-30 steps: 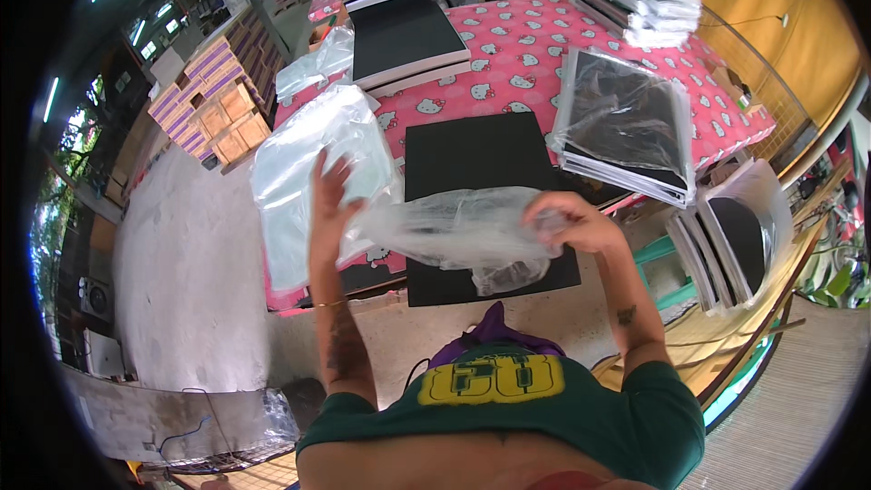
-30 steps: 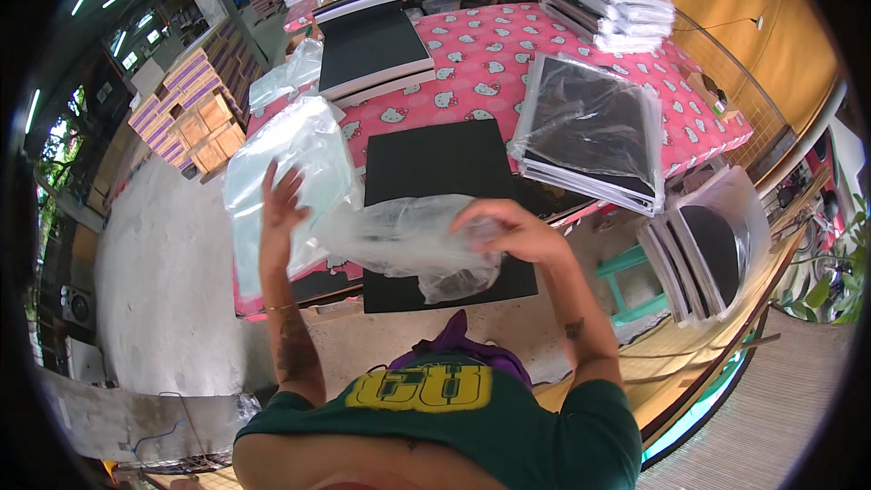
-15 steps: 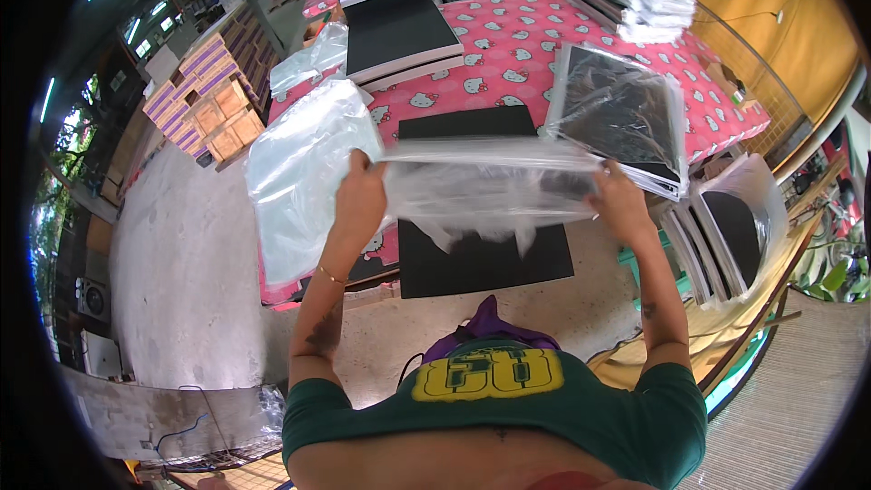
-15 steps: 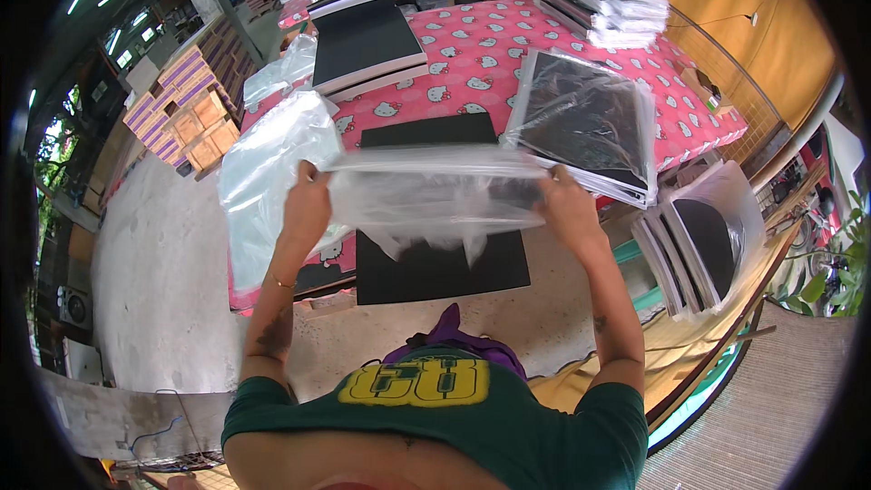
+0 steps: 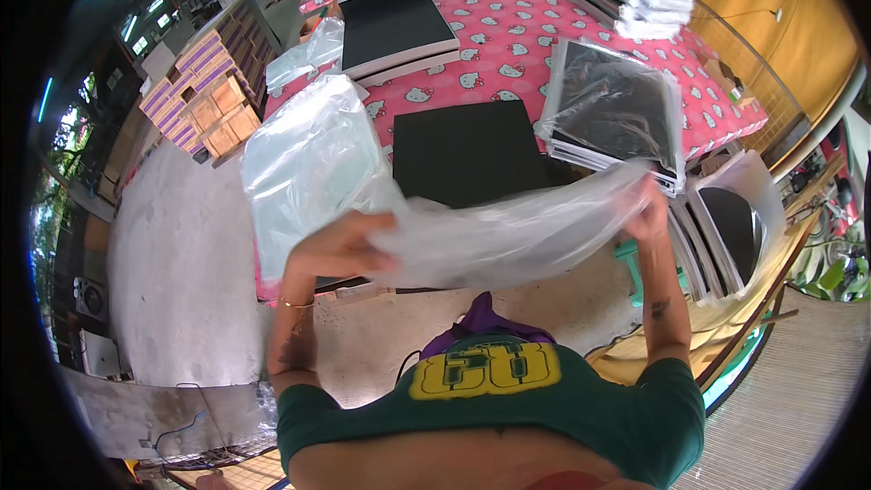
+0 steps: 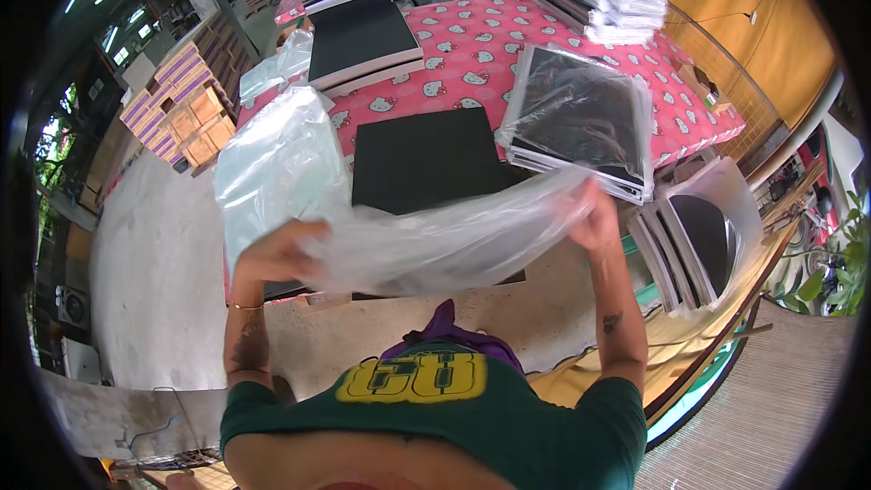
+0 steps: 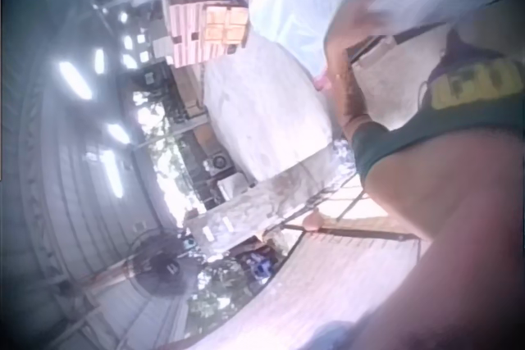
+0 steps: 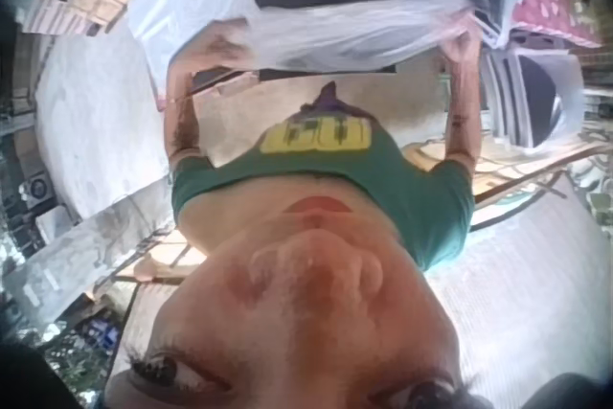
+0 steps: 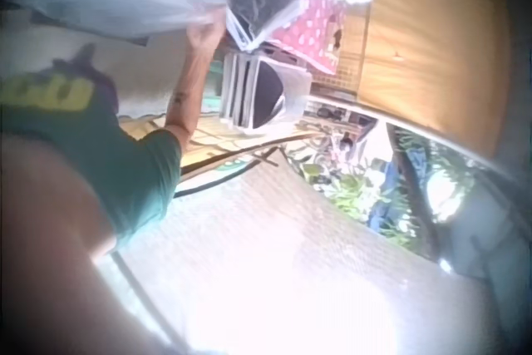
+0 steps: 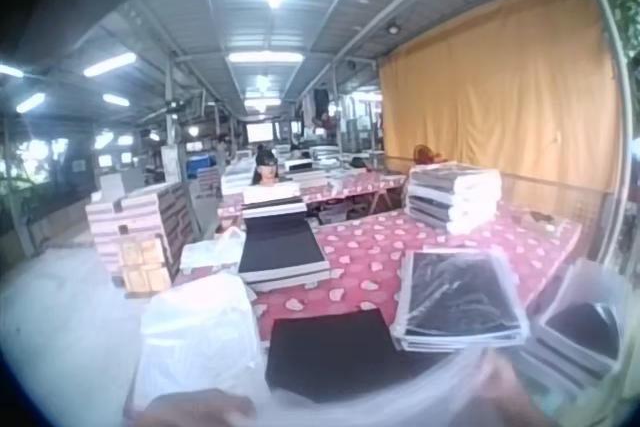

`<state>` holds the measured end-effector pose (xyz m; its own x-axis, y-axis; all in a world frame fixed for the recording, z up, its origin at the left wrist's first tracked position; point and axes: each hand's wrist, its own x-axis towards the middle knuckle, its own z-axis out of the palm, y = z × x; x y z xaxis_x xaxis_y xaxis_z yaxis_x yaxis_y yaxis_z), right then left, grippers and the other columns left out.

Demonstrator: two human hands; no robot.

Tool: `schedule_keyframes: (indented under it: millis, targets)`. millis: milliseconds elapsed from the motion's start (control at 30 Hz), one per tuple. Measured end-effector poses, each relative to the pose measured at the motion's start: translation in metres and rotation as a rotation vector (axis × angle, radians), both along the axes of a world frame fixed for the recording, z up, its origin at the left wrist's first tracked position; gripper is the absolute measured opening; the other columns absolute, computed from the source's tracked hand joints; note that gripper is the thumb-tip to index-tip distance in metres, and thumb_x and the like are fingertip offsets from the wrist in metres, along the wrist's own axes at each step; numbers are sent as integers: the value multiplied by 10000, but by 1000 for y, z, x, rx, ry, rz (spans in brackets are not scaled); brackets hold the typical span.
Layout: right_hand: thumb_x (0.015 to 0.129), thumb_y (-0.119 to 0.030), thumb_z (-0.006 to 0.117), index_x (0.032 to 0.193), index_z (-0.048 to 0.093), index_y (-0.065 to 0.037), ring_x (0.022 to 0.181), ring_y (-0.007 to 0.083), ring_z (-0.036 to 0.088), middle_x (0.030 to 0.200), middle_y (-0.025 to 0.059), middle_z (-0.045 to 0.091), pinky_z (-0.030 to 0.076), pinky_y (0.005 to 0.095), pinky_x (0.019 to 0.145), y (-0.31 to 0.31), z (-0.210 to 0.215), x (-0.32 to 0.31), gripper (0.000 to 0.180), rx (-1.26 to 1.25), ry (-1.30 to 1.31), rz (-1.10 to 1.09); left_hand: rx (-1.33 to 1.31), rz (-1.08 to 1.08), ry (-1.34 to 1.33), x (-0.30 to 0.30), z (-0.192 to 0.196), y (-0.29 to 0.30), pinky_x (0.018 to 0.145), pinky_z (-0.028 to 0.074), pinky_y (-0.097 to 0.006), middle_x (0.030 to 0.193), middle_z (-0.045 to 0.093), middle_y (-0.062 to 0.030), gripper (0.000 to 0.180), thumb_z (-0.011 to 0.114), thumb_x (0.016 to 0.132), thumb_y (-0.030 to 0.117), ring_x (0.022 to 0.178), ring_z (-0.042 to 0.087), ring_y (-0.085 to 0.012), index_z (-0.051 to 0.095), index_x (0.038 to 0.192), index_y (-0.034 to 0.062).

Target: The person places white paper items into plastic bags and stacks the packaged items on a table.

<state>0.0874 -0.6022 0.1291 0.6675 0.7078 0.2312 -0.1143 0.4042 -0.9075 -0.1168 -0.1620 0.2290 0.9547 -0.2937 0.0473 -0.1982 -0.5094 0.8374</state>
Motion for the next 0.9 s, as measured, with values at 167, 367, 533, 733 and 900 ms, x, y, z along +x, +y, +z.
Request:
schedule_keyframes:
  millis: [167,367,533,733,900]
  targets:
    - [830,-376,621,913,614,-9,845,235,627,933,143,628,480,367,837,36,41,-18,377,-613,-536,322,-1261,26,-106,-3,23,-4,602,490,-297,659,592,-14,324,588,880,332,556,554,-181,574,931,13]
    - [876,-416,537,799,616,-33,760,237,628,754,104,619,508,422,794,34,56,-25,398,69,284,174,-207,61,-142,-9,-19,5,794,494,-362,822,661,-105,156,634,834,170,788,632,-235,616,860,18]
    - [870,-426,553,1045,557,-23,861,272,615,952,139,599,505,421,814,22,21,-24,439,-78,365,141,-1346,-7,81,2,-49,26,907,465,-411,1077,609,-155,271,611,858,194,953,601,-242,605,1037,-10]
    - [862,-322,598,1124,520,18,863,244,636,1044,168,606,536,393,769,25,-29,2,437,-7,433,131,-784,-5,213,-20,-119,55,692,503,-335,884,633,-122,234,585,876,161,750,621,-208,591,1037,-9]
    - [789,-162,632,1067,537,6,681,165,604,800,89,606,538,305,615,-5,-126,-38,338,-196,646,165,-916,494,150,-36,-137,57,651,516,-296,843,616,-111,265,576,867,164,743,613,-179,575,1020,-53]
